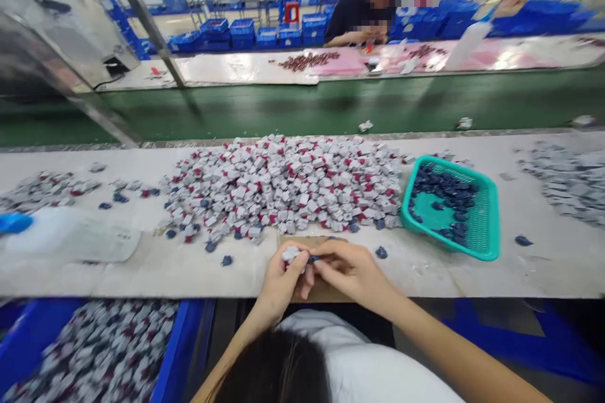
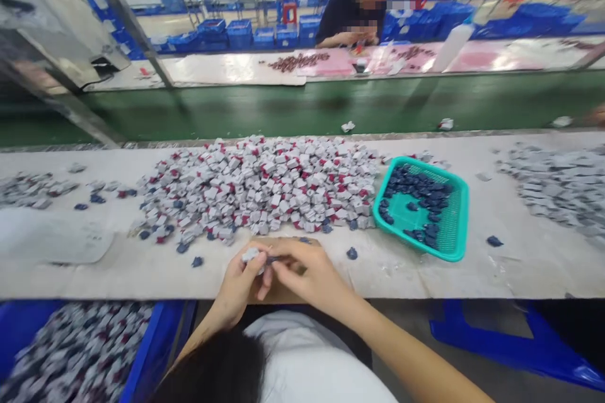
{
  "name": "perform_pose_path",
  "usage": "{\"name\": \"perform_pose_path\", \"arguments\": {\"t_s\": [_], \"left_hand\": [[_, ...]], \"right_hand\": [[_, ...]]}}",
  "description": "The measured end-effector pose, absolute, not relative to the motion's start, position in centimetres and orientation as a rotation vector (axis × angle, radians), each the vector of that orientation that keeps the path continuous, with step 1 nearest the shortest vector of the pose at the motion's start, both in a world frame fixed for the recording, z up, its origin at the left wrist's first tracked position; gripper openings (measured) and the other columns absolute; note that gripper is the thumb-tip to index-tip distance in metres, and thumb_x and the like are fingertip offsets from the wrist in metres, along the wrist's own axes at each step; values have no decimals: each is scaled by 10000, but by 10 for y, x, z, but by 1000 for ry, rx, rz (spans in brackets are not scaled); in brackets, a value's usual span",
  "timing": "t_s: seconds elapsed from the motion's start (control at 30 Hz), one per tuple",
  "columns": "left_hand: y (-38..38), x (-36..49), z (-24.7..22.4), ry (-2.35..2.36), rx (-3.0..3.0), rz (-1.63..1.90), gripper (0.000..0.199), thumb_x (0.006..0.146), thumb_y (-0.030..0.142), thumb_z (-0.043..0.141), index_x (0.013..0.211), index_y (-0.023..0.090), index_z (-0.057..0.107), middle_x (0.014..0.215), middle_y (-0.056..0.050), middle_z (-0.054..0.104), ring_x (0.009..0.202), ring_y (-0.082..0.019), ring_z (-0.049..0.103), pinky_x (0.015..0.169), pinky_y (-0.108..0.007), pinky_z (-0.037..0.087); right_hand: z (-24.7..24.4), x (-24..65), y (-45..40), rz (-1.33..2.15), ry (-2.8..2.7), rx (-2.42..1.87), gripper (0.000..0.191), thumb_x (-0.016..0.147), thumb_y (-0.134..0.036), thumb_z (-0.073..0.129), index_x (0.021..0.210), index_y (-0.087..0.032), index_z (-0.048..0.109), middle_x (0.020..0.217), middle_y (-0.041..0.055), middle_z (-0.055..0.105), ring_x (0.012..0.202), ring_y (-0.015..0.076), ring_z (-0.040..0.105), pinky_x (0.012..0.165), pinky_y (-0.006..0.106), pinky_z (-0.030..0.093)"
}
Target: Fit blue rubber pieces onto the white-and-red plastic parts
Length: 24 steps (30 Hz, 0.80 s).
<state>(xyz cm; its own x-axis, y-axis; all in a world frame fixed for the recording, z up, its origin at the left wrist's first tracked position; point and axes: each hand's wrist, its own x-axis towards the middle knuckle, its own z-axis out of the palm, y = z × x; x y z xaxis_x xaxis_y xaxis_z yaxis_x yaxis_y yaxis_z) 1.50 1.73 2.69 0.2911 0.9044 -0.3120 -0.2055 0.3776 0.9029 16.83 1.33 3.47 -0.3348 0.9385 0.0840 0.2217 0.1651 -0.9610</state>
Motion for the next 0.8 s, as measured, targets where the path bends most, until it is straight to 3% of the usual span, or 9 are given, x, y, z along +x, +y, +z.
{"name": "perform_pose_path", "arguments": {"t_s": [0.13, 0.27, 0.37, 0.43, 0.6, 0.8], "left_hand": [[12, 6, 30, 925, 934, 742, 300, 785, 492, 556, 848, 211, 470, 465, 83, 484, 341, -57, 387, 344, -162, 299], [7, -4, 26, 920, 896, 759, 271, 816, 473, 527, 836, 221, 430, 398, 113, 407, 314, -58, 357, 341, -154, 301], [5, -17, 20, 983, 841, 837, 315, 801, 506, 528, 810, 222, 391, 412, 125, 368, 311, -51, 355, 336, -144, 263], [4, -24, 15, 1052, 841, 871, 351, 789, 530, 527, 786, 218, 366, 474, 113, 395, 348, -47, 394, 338, -136, 250], [1, -28, 6, 1106, 925, 847, 276, 824, 452, 509, 854, 223, 358, 578, 96, 452, 384, -43, 377, 342, -141, 282], [-2, -23, 6, 1171, 995, 873, 254, 815, 398, 555, 892, 200, 416, 662, 63, 480, 474, -56, 455, 399, -160, 396]], "right_hand": [[24, 164, 4, 1488, -1466, -1144, 139, 827, -308, 567, 847, -173, 537, 635, 0, 605, 544, 125, 589, 466, 216, 493], [16, 174, 9, 1366, -1243, -1260, 159, 828, -341, 532, 799, -192, 486, 617, -18, 585, 429, 81, 481, 355, 168, 374], [17, 196, 18, 1134, -1236, -1361, 138, 796, -315, 609, 828, -198, 543, 706, -7, 600, 565, 87, 536, 468, 169, 425], [17, 210, 20, 1050, -1513, -1399, 131, 783, -299, 642, 860, -198, 609, 776, 15, 624, 663, 115, 575, 552, 197, 463], [7, 217, 16, 941, -2274, -1255, 200, 899, -278, 455, 944, -203, 635, 897, 58, 651, 788, 177, 614, 664, 285, 499], [3, 205, 16, 775, -2505, -1232, 272, 932, -246, 340, 896, -185, 603, 855, 87, 616, 739, 196, 602, 616, 311, 499]]}}
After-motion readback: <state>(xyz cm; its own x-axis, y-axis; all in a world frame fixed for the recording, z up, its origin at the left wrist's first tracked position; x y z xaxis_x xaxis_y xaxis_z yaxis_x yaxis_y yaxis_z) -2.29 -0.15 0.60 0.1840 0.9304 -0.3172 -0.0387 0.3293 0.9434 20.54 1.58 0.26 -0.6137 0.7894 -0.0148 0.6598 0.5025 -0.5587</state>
